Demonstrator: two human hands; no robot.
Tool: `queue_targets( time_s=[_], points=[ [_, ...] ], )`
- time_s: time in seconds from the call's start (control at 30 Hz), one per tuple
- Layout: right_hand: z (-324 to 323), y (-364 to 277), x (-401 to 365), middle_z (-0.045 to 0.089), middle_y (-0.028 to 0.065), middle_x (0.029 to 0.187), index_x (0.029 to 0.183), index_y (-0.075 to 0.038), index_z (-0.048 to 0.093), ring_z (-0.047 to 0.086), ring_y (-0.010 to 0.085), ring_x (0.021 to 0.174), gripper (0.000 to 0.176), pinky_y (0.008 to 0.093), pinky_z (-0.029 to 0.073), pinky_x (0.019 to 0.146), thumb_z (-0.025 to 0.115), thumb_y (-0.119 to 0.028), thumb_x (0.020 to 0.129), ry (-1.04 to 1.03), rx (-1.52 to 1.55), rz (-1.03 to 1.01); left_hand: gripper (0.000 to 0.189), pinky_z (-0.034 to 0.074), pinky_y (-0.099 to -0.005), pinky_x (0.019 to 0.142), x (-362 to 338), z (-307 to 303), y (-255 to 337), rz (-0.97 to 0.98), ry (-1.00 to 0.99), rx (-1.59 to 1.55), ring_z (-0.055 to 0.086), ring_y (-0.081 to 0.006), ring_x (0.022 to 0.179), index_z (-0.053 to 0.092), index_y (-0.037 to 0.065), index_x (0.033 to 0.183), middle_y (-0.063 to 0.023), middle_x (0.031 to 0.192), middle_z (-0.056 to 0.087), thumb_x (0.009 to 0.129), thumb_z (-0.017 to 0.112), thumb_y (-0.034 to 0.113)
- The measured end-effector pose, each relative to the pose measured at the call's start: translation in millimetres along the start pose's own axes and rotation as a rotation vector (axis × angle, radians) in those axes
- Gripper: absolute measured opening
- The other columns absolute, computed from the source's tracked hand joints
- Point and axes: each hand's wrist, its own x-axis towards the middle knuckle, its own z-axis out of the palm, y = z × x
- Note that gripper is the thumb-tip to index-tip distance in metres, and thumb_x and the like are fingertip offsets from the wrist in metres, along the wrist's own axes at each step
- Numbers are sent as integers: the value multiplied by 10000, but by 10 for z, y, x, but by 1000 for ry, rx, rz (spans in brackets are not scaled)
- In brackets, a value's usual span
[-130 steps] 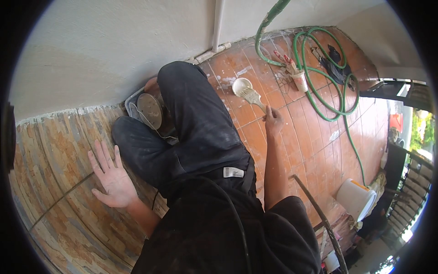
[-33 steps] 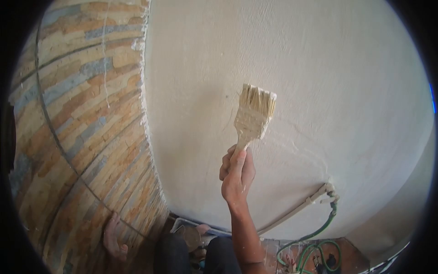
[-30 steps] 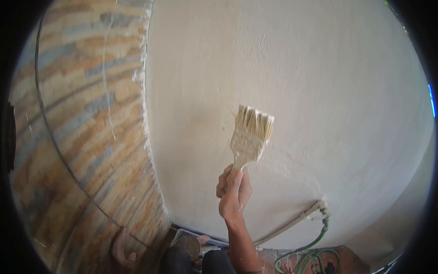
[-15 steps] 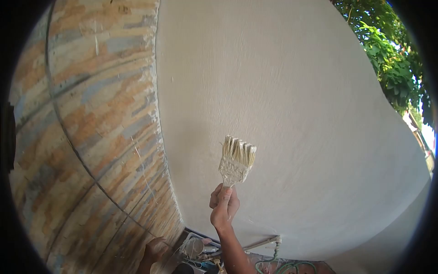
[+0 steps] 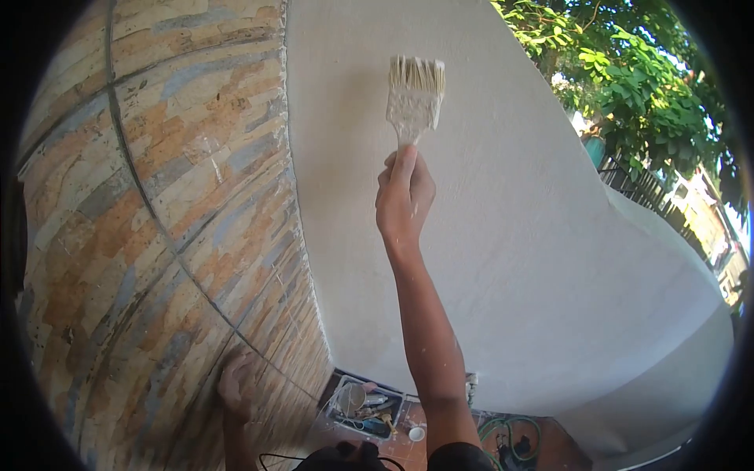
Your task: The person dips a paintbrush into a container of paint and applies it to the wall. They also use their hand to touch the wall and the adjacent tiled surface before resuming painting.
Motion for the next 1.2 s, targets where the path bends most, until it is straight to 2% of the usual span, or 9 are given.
queue_targets(
  time_s=[0.03, 0.1, 0.33, 0.43, 0.63, 0.73, 1.0, 1.1, 1.2],
  points=[
    [36, -16, 73, 323, -64, 529, 747, -62, 467, 263, 23, 428, 444, 200, 230, 368, 353, -426, 975, 15, -5, 0, 522, 389, -426, 978, -7, -48, -44, 0, -16, -1, 530, -342, 1121, 513, -48, 1163, -221, 1204, 540, 773, 631, 278],
    [62, 26, 140, 326, -59, 530, 741, -60, 465, 273, 28, 423, 439, 206, 238, 367, 356, -415, 975, 28, -12, 85, 538, 394, -429, 975, -79, -129, -219, 109, -98, 346, 514, -366, 1139, 524, -54, 1152, -225, 1193, 547, 756, 642, 289],
    [-139, 603, -944, 275, -87, 538, 709, -132, 407, 203, 17, 418, 399, 212, 176, 365, 383, -435, 968, 241, 84, 435, 522, 401, -431, 968, -35, -109, -86, 158, -109, 410, 501, -384, 1154, 539, -75, 1128, -249, 1205, 536, 754, 617, 282],
    [-115, 585, -1090, 277, -92, 536, 707, -135, 407, 202, 16, 411, 400, 207, 176, 361, 389, -440, 966, 221, 148, 425, 518, 410, -439, 958, -42, -117, -49, 142, -119, 418, 518, -388, 1129, 547, -75, 1112, -243, 1184, 550, 747, 614, 286],
    [202, -184, -31, 270, -92, 527, 735, -121, 430, 188, 15, 415, 368, 208, 186, 365, 382, -395, 977, 53, 169, 109, 477, 415, -449, 951, -15, -106, -68, 157, -139, 403, 526, -392, 1112, 566, -59, 1070, -234, 1151, 565, 754, 617, 295],
    [202, -83, 108, 265, -90, 528, 771, -100, 435, 187, 19, 415, 362, 214, 185, 374, 380, -394, 976, 68, 276, 180, 470, 419, -459, 945, -13, -91, -98, 194, -136, 395, 527, -394, 1108, 572, -51, 1057, -233, 1141, 567, 762, 619, 312],
    [-409, 1173, -1664, 269, -87, 506, 699, -122, 423, 220, 30, 382, 397, 217, 165, 361, 423, -423, 958, 417, 121, 660, 478, 421, -482, 945, 2, -116, -44, 201, -182, 384, 517, -419, 1112, 577, -42, 1031, -248, 1142, 558, 776, 616, 360],
    [-364, 1093, -1866, 271, -86, 501, 665, -129, 409, 229, 31, 381, 409, 218, 166, 358, 422, -413, 960, 443, 38, 620, 480, 418, -484, 949, 27, -118, -32, 192, -193, 392, 512, -426, 1117, 577, -40, 1030, -252, 1149, 553, 778, 612, 367],
    [-134, 542, -1112, 294, -83, 514, 654, -139, 403, 235, 22, 397, 412, 213, 181, 359, 415, -410, 964, 300, 28, 320, 481, 417, -487, 948, 9, -135, -51, 192, -213, 410, 509, -426, 1123, 578, -41, 1033, -254, 1155, 550, 780, 609, 367]
  ],
)
